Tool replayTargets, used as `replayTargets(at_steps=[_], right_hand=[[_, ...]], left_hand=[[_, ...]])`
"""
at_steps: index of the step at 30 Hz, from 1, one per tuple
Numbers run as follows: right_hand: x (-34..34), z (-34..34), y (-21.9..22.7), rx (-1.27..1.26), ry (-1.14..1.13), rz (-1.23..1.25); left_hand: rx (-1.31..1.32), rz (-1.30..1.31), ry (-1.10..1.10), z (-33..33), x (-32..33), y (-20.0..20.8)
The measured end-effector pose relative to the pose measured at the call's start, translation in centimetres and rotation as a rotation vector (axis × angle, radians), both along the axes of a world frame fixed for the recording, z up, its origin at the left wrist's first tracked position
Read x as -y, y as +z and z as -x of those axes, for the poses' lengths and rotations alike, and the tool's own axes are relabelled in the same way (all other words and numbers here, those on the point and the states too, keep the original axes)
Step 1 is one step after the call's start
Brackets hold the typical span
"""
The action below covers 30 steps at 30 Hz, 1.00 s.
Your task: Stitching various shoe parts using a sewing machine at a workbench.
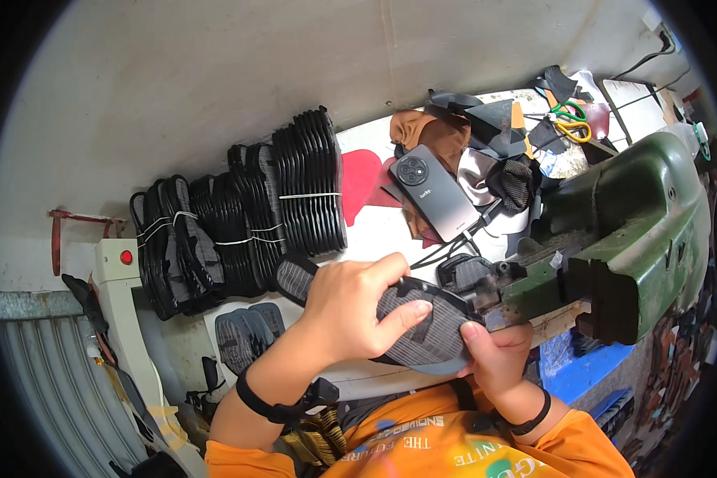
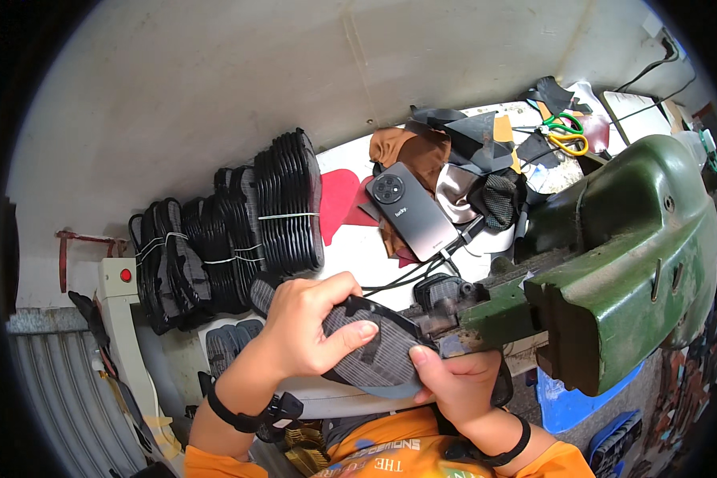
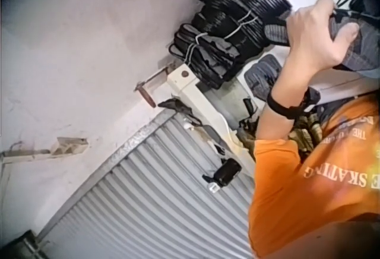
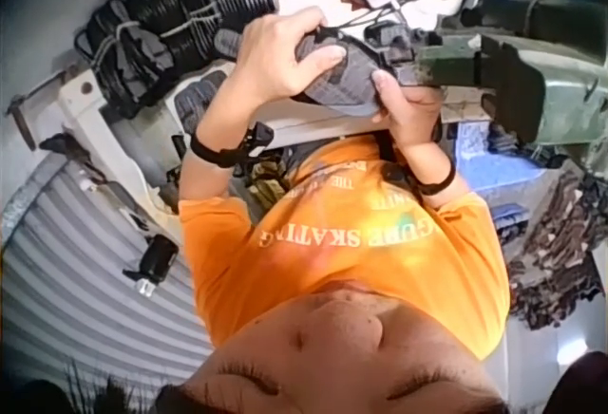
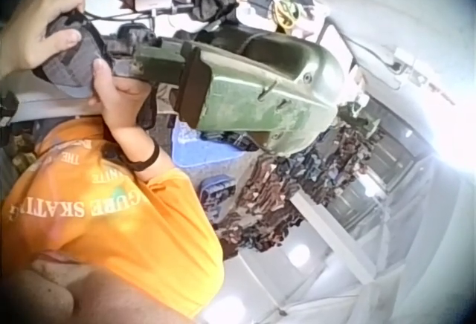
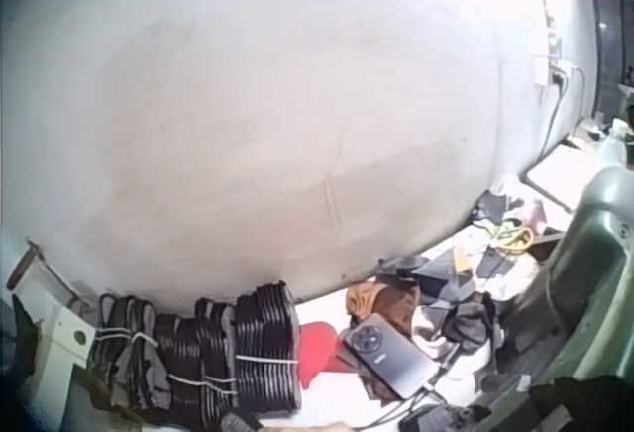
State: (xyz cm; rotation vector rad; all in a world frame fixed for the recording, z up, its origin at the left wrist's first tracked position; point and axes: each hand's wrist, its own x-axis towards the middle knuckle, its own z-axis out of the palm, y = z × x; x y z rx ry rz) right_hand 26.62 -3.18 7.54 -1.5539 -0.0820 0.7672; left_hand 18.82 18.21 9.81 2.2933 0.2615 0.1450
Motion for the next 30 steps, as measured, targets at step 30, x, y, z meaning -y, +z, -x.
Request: replayTargets(at_steps=[30], right_hand=[[2.6,-1.3,-1.3,-0.046,0.244,-0.029]], left_hand=[[-0.047,0.689,0.466,4.0,7.4,-2.1]])
